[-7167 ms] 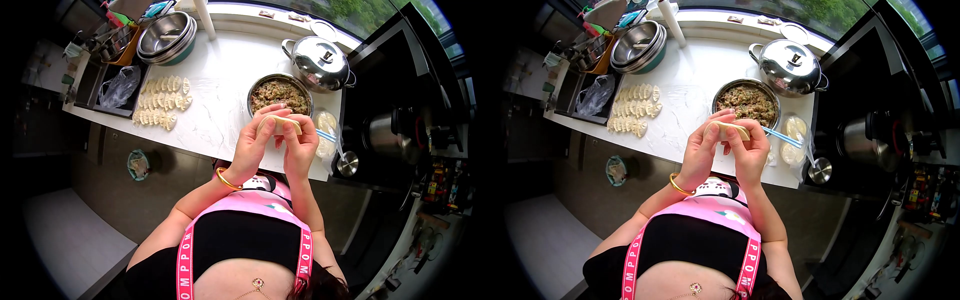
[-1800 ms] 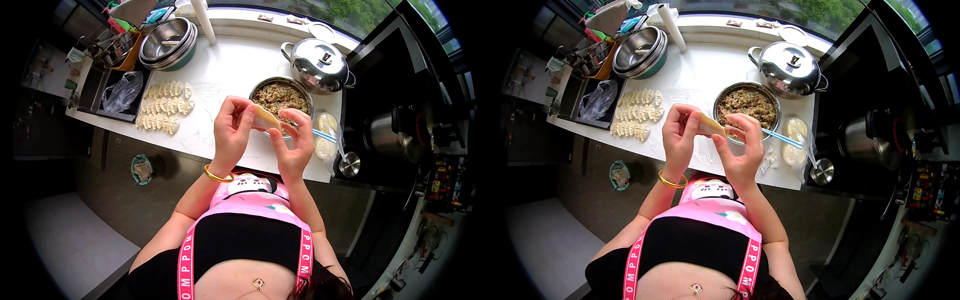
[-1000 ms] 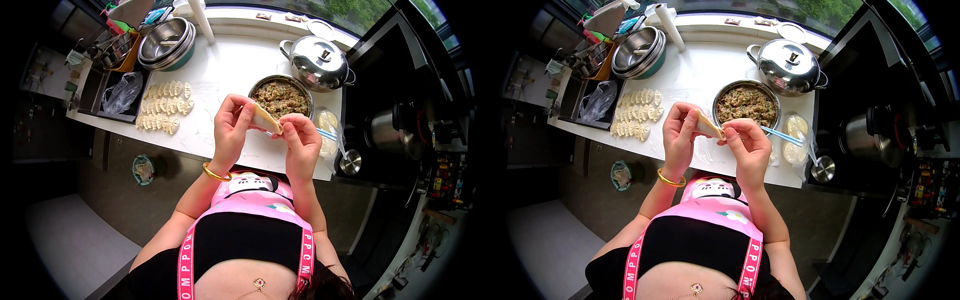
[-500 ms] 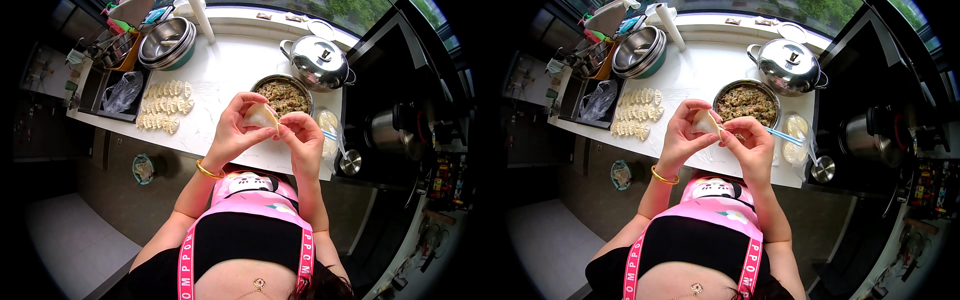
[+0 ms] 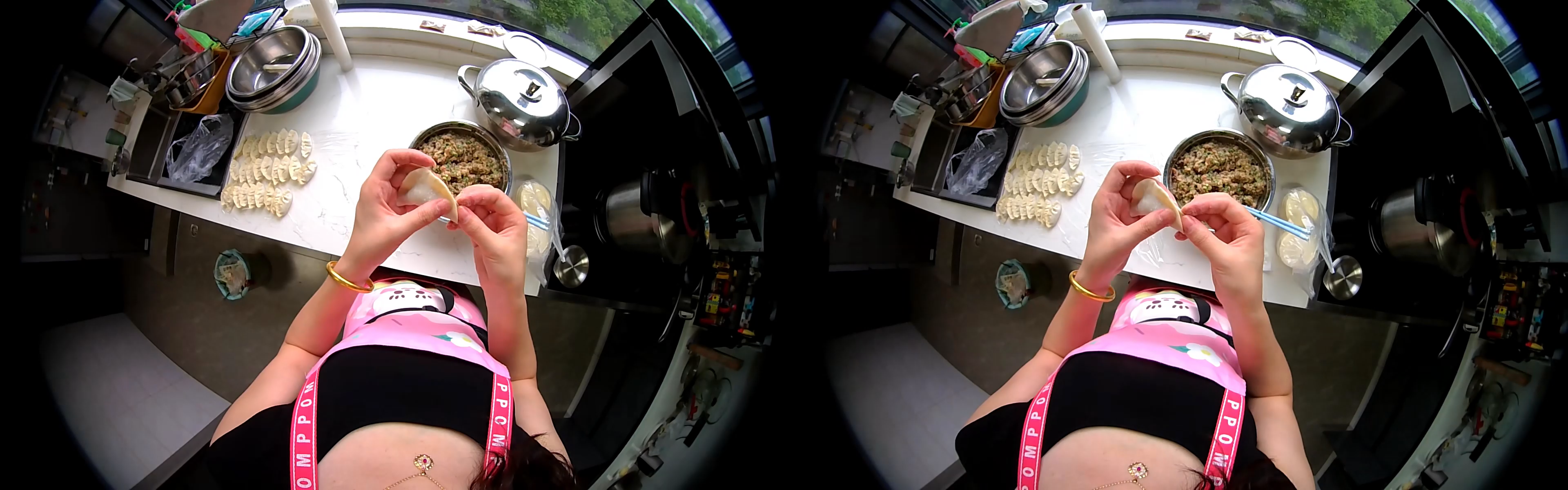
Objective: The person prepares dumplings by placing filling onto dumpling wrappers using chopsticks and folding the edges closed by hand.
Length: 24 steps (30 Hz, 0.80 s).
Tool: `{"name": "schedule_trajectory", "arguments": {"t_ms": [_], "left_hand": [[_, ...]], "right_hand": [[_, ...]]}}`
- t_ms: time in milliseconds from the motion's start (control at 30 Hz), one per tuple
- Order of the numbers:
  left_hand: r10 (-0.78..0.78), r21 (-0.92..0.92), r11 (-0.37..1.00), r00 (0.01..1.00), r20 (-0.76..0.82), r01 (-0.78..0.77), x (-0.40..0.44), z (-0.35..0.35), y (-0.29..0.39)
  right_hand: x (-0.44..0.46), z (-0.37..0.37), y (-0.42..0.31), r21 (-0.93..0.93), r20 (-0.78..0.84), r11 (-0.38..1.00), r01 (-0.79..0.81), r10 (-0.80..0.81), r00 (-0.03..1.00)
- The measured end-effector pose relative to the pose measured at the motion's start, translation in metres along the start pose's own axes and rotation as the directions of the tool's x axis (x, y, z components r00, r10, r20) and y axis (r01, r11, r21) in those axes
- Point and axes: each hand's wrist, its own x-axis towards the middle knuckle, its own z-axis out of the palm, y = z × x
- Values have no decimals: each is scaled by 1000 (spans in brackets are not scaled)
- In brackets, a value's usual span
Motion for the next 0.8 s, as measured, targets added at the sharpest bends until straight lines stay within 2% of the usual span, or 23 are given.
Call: {"name": "schedule_trajectory", "arguments": {"t_ms": [400, 500, 600, 633, 700, 800], "left_hand": [[9, -84, 996, 999, -54, -13, 1, 1, 0], [20, -99, 995, 998, -65, -26, 0, 1, -2], [28, -139, 989, 994, -103, -42, -1, 1, -6], [40, -146, 988, 992, -122, -58, -2, 1, -7], [53, -154, 985, 989, -141, -75, -4, 3, -9], [20, -243, 969, 990, -140, -54, -7, 7, -12]], "right_hand": [[-7, 3, -5, 34, 3, 999, 9, -9, 1000], [-10, 9, -7, -24, -40, 999, 38, -39, 998], [-13, 18, -2, -294, -65, 900, 322, -355, 933], [-13, 18, 1, -295, -63, 899, 323, -356, 932], [-12, 18, 5, -556, 6, 701, 448, -535, 845], [-10, 18, 9, -664, 20, 579, 473, -618, 786]]}}
